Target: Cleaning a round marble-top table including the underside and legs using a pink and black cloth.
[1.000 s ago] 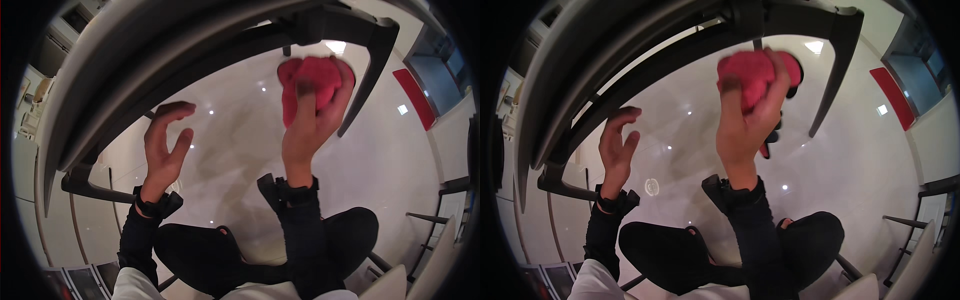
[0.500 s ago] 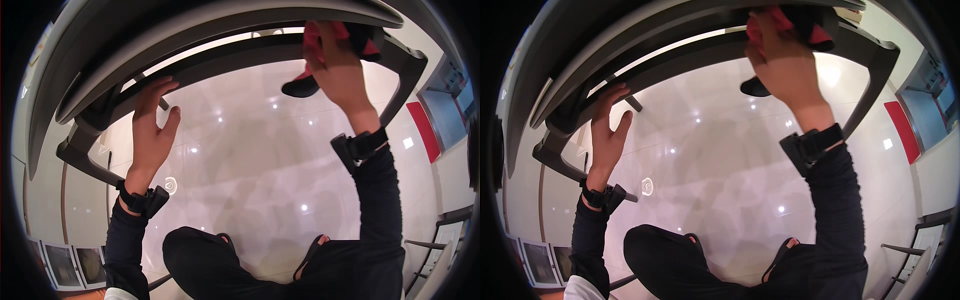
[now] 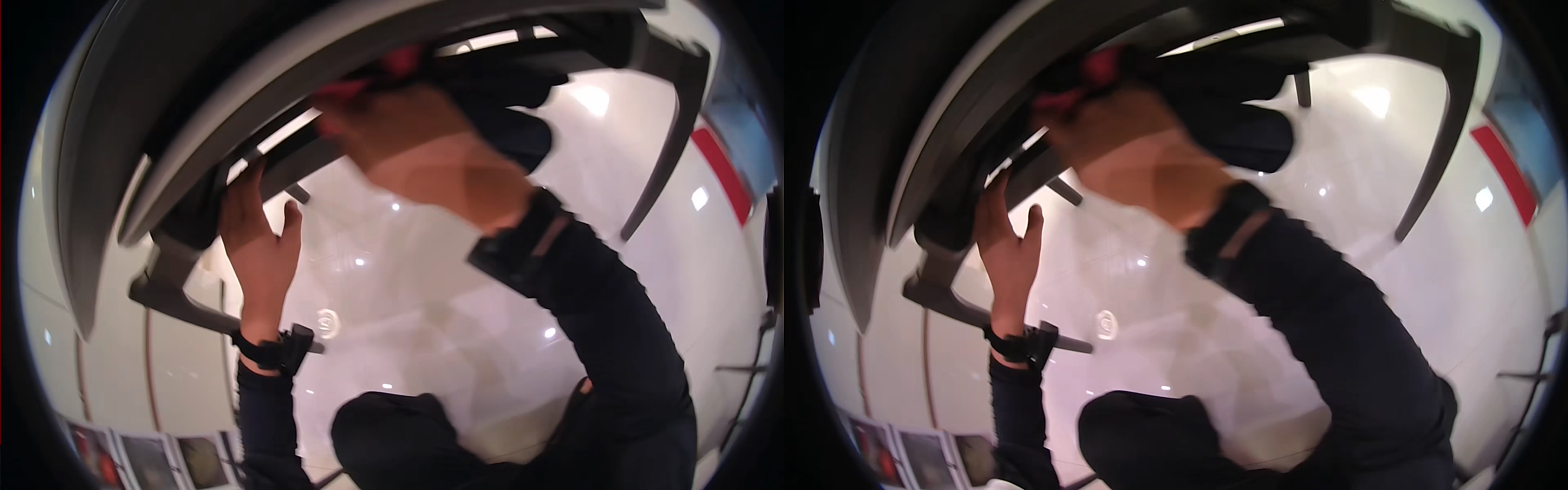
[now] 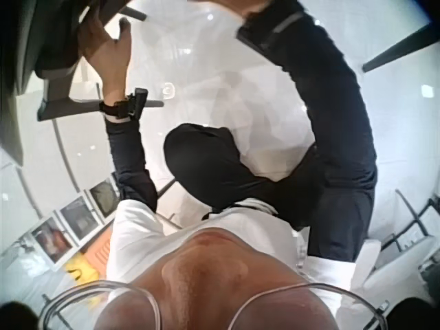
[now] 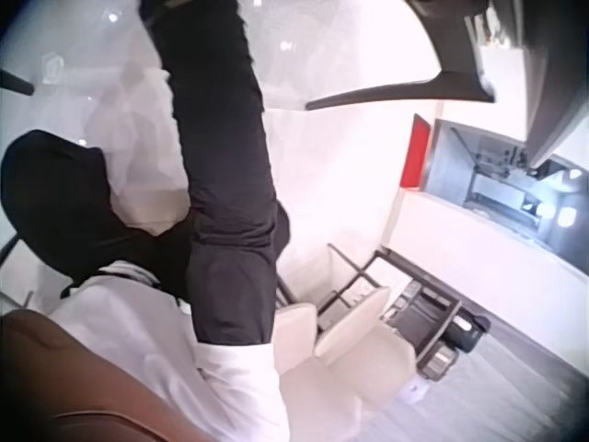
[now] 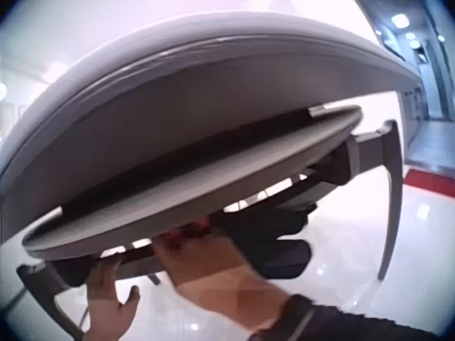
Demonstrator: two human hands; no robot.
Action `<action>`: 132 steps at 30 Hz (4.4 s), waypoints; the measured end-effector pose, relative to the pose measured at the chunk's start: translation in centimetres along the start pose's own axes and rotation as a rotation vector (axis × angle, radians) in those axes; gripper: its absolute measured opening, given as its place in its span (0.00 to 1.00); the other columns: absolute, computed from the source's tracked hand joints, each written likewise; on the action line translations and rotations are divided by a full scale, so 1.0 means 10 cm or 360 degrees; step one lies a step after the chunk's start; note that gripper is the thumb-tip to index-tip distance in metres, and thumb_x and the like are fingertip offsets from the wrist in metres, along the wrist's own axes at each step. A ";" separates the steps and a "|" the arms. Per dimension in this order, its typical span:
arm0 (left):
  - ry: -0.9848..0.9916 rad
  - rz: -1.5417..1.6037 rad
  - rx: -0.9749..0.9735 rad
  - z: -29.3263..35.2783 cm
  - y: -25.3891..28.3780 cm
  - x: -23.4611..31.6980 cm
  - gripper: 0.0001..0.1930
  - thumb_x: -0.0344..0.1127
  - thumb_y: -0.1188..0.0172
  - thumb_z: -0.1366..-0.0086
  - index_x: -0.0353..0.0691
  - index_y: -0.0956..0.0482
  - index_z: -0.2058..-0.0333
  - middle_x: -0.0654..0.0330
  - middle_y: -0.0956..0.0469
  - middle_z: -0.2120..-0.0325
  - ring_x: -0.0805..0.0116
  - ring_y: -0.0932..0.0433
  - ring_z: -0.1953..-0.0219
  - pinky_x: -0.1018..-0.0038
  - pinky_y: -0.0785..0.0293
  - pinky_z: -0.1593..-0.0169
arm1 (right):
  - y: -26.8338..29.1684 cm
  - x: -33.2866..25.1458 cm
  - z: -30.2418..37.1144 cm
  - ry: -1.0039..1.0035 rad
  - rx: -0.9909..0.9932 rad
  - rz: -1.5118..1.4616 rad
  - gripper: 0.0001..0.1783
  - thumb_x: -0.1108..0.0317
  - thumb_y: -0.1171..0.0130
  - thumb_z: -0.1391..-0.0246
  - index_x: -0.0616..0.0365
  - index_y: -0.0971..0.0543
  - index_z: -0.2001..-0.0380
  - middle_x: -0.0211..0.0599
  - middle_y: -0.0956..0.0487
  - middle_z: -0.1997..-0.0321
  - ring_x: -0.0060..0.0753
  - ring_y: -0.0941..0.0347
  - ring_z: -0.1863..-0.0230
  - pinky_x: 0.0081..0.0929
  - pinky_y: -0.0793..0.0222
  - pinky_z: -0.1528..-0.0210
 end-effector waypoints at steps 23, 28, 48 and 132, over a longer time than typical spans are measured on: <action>0.0050 0.0183 0.0067 0.11 -0.16 -0.03 0.29 0.27 0.36 0.35 0.31 0.30 0.36 0.44 0.25 0.41 0.44 0.27 0.39 0.57 0.33 0.35 | 0.91 1.29 0.53 -0.0141 -0.0007 0.0752 0.19 0.61 0.43 0.34 0.61 0.26 0.46 0.53 0.18 0.69 0.50 0.20 0.75 0.43 0.23 0.71; 0.0110 0.0308 0.0015 0.21 -0.09 -0.16 0.34 0.31 0.39 0.35 0.32 0.37 0.31 0.42 0.36 0.31 0.40 0.39 0.29 0.51 0.45 0.28 | 0.79 1.17 0.33 -0.0098 0.0056 0.0744 0.18 0.64 0.42 0.36 0.60 0.23 0.46 0.52 0.17 0.69 0.55 0.19 0.73 0.45 0.22 0.67; 0.0663 0.0634 0.0376 0.78 0.06 -0.84 0.15 0.28 0.41 0.32 0.36 0.24 0.48 0.56 0.25 0.49 0.60 0.27 0.44 0.62 0.32 0.41 | -1.27 -1.40 -0.43 -0.0632 0.0345 -0.1680 0.15 0.80 0.43 0.49 0.58 0.27 0.56 0.44 0.19 0.73 0.54 0.18 0.71 0.44 0.23 0.68; 0.0123 0.1080 -0.0441 -0.16 -1.11 0.45 0.07 0.20 0.41 0.44 0.36 0.20 0.67 0.50 0.23 0.49 0.51 0.25 0.45 0.60 0.30 0.41 | -0.23 1.13 0.22 0.0328 0.0494 0.0075 0.14 0.65 0.36 0.58 0.45 0.14 0.63 0.36 0.19 0.43 0.38 0.26 0.36 0.41 0.35 0.28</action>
Point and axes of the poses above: each hand's wrist, its own z-axis away from the middle knuckle, its own y-axis out of the back of the hand, x = y × z, the point moved 3 cm from there along -z, towards the middle knuckle
